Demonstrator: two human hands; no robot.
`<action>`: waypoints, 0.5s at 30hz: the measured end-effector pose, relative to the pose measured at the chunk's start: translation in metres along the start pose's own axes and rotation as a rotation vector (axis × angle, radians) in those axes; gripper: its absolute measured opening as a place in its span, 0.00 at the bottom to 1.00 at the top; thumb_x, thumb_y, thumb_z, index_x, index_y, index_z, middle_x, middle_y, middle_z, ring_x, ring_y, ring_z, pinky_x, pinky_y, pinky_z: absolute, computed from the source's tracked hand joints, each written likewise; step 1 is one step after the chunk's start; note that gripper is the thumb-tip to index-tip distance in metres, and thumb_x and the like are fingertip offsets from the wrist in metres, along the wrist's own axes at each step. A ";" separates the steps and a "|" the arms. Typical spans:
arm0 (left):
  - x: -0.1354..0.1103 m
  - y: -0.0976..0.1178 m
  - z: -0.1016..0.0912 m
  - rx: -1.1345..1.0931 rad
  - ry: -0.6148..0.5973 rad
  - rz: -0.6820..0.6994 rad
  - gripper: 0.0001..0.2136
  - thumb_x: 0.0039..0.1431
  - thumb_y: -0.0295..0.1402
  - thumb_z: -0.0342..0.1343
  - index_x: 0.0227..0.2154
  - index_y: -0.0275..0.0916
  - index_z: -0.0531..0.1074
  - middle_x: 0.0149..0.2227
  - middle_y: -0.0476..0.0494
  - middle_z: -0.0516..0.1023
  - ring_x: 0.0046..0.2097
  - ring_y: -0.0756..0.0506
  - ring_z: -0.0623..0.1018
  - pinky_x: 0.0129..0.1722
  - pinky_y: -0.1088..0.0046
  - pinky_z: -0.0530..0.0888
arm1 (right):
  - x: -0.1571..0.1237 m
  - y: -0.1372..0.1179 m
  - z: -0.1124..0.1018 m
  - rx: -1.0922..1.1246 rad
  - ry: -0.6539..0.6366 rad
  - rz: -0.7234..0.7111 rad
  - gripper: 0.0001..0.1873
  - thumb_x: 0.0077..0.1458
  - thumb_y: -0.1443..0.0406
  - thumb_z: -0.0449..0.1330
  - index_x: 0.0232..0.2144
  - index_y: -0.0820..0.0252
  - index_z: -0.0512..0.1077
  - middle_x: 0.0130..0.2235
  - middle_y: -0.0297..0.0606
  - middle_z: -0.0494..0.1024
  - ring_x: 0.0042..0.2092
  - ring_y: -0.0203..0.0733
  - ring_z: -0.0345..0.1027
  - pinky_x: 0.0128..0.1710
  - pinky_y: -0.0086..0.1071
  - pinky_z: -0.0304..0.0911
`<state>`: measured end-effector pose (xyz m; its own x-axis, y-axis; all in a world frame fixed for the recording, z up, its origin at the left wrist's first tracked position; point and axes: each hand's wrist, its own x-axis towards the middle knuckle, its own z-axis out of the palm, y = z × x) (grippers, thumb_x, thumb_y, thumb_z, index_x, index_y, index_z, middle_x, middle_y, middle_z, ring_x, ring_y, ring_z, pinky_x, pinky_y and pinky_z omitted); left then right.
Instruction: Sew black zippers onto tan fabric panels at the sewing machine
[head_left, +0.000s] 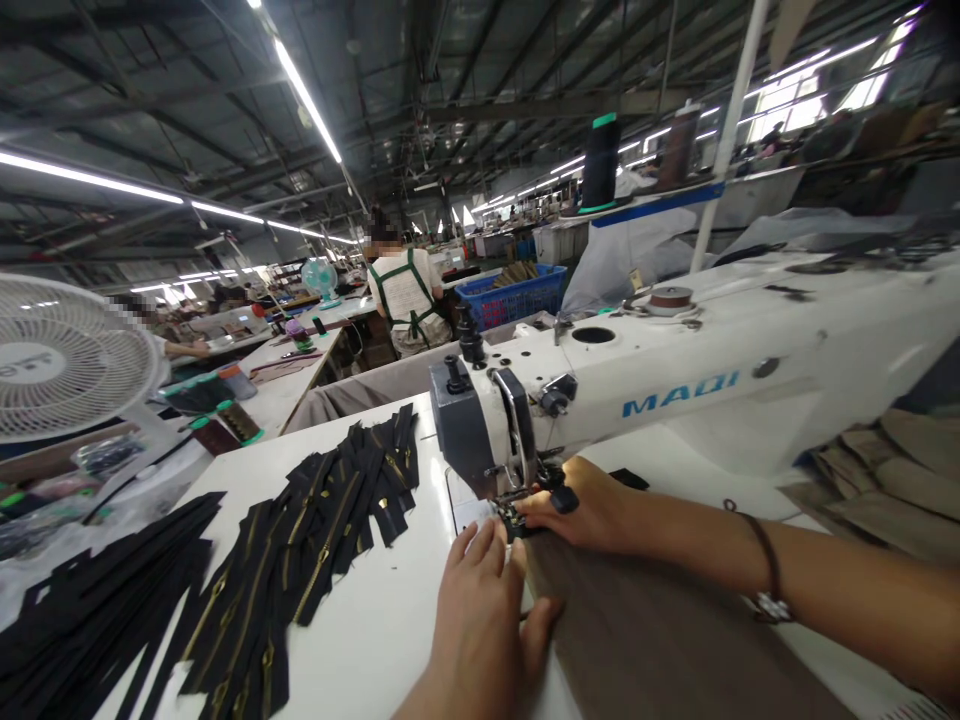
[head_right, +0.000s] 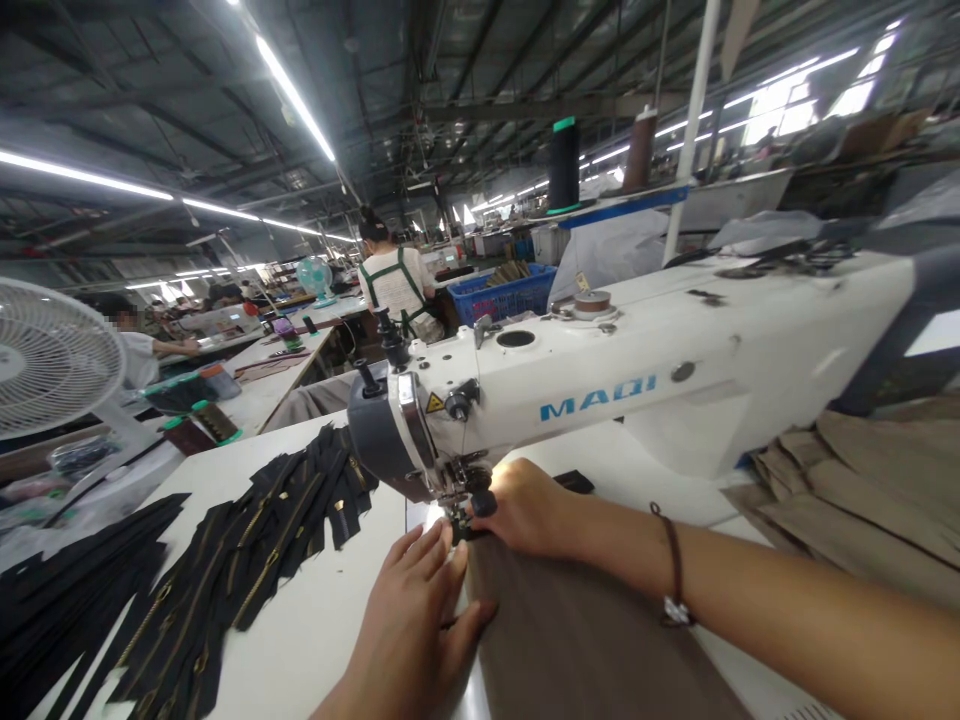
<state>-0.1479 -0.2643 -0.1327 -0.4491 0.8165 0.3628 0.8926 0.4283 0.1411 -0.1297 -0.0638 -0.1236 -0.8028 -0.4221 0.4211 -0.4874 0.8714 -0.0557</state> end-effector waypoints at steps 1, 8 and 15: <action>0.000 0.000 0.000 -0.005 0.015 0.004 0.18 0.50 0.36 0.60 0.44 0.33 0.73 0.50 0.32 0.73 0.53 0.34 0.72 0.53 0.50 0.69 | 0.001 0.000 -0.001 -0.009 -0.004 -0.009 0.10 0.58 0.67 0.55 0.28 0.59 0.75 0.27 0.33 0.76 0.26 0.37 0.68 0.24 0.31 0.50; 0.000 -0.001 0.000 0.011 0.081 0.040 0.14 0.52 0.35 0.59 0.42 0.35 0.73 0.46 0.34 0.76 0.50 0.35 0.74 0.52 0.49 0.68 | 0.003 -0.002 -0.004 -0.068 -0.016 0.017 0.09 0.56 0.67 0.58 0.25 0.59 0.75 0.26 0.33 0.76 0.27 0.36 0.66 0.23 0.30 0.46; 0.004 0.001 -0.006 -0.013 0.023 0.022 0.11 0.52 0.34 0.58 0.39 0.37 0.73 0.45 0.36 0.77 0.51 0.36 0.73 0.54 0.49 0.65 | 0.002 0.002 0.001 -0.045 -0.006 0.025 0.07 0.56 0.66 0.59 0.30 0.59 0.77 0.27 0.35 0.77 0.27 0.38 0.68 0.24 0.29 0.50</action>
<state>-0.1481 -0.2630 -0.1255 -0.4281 0.8165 0.3875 0.9029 0.4049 0.1443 -0.1328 -0.0631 -0.1233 -0.8166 -0.4018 0.4144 -0.4515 0.8919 -0.0249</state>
